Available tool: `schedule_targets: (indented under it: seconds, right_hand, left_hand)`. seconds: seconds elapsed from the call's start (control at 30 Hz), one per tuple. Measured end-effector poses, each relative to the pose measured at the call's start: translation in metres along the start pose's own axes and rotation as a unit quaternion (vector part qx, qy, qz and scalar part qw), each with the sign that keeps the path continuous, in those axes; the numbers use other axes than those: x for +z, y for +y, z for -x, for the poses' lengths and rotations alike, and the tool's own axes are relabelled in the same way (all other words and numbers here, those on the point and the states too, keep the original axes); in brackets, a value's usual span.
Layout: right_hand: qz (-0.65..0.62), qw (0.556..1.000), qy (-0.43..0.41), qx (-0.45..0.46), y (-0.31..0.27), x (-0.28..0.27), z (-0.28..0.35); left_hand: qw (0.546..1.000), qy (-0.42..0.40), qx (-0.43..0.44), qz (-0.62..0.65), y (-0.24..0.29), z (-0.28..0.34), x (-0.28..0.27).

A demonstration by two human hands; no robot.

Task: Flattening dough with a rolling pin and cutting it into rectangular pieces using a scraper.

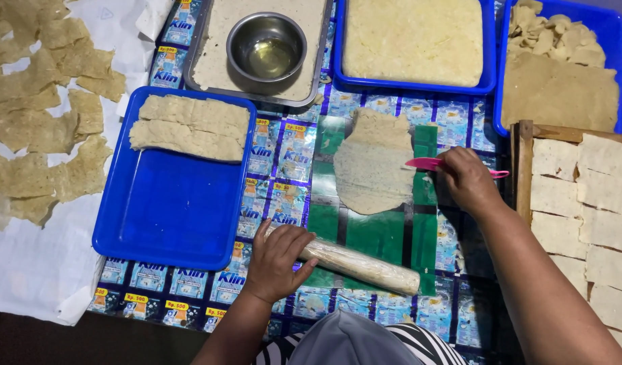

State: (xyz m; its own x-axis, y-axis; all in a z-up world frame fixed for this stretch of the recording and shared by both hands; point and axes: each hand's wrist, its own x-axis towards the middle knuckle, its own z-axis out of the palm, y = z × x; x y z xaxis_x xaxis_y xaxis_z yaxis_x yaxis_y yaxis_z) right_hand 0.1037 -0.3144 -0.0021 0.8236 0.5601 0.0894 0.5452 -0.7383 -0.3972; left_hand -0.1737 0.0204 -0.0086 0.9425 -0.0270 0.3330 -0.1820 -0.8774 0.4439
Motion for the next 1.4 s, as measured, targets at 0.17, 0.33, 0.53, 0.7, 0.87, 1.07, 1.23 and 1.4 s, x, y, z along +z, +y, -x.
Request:
schedule_targets:
  seconds: [0.17,0.33,0.53,0.7,0.87,1.07,1.23,1.4]
  right_hand:
    - [-0.002,1.000,-0.009,-0.017,0.005,0.002,0.004]
    - [0.016,0.999,-0.016,-0.022,0.010,0.010,0.004]
    - [-0.004,0.999,0.022,-0.039,0.008,0.014,0.005]
    - [-0.026,0.999,0.030,-0.007,0.006,0.016,0.008]
    - [-0.012,1.000,0.027,-0.001,0.004,0.009,0.011]
    - [0.003,1.000,0.014,0.008,0.011,0.012,0.011]
    - [0.003,1.000,0.017,-0.016,0.013,0.018,0.008]
    - [0.003,0.999,0.012,-0.041,-0.003,0.016,-0.001]
  left_hand:
    - [1.000,-0.001,0.002,-0.006,0.000,0.001,0.001]
    - [1.000,-0.002,0.001,-0.002,0.001,-0.001,-0.001]
    - [1.000,0.005,0.002,0.000,0.001,-0.001,-0.001]
    - [1.000,-0.002,-0.001,-0.002,0.001,-0.001,-0.001]
    - [1.000,0.002,0.000,-0.001,0.000,0.000,-0.001]
    - [1.000,0.000,-0.004,-0.007,0.001,0.000,0.000]
    - [1.000,-0.005,-0.004,-0.014,0.001,0.000,0.000]
    - [1.000,0.002,0.001,-0.008,0.001,-0.002,-0.001]
